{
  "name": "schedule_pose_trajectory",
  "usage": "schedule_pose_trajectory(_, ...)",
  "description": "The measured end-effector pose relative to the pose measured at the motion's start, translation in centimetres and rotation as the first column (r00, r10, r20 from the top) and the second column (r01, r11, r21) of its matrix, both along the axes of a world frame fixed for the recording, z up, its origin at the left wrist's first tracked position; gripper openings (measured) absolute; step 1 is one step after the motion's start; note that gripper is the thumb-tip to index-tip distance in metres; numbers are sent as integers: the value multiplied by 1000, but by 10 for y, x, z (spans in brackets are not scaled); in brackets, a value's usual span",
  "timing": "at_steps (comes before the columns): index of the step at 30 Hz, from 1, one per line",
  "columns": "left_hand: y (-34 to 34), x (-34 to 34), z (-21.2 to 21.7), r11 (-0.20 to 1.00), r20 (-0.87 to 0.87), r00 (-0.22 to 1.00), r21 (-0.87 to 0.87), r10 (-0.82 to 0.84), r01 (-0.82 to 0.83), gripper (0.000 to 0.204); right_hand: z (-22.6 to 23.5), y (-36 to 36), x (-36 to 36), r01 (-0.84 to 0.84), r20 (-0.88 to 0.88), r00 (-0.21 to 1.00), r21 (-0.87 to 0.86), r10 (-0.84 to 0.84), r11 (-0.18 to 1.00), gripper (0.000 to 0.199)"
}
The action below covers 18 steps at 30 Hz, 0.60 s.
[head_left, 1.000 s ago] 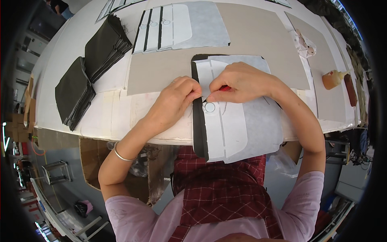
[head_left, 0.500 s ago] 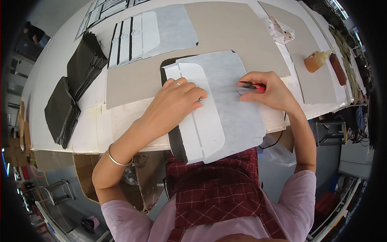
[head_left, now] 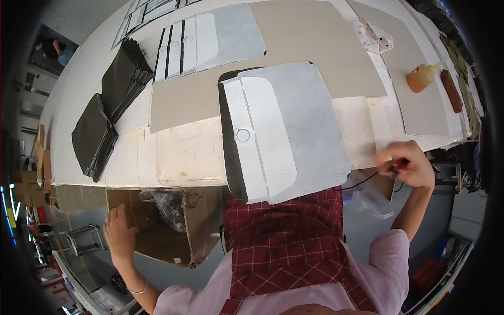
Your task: The person assembles dark fabric pieces by applying glue to a white paper template and pressing the fabric onto it. They use scissors to trim excess fabric around the template's edges and remove small circular cutouts. The process is repeated for multiple units, with finished pieces stacked on the table.
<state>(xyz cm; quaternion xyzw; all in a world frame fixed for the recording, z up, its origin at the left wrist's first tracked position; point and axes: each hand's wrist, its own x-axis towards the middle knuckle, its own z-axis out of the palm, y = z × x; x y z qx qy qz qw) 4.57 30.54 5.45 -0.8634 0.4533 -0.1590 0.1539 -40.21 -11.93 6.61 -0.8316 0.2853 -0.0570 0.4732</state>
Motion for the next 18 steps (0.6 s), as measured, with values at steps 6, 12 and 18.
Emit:
schedule_pose_trajectory(6,-68,-44,-12,927,-947,204,-294,-250,-231,11,-36,10,83,171,157,980,-316,-126,933,48)
schedule_pose_trajectory(12,-158,-90,-13,988,-873,-488,50,-27,-144,54,-28,15,117,169,75,986,-375,-152,911,38)
schedule_pose_trajectory(18,-178,-88,-15,976,-935,-282,208,216,59,65,-43,14,105,288,224,953,-473,-203,832,24)
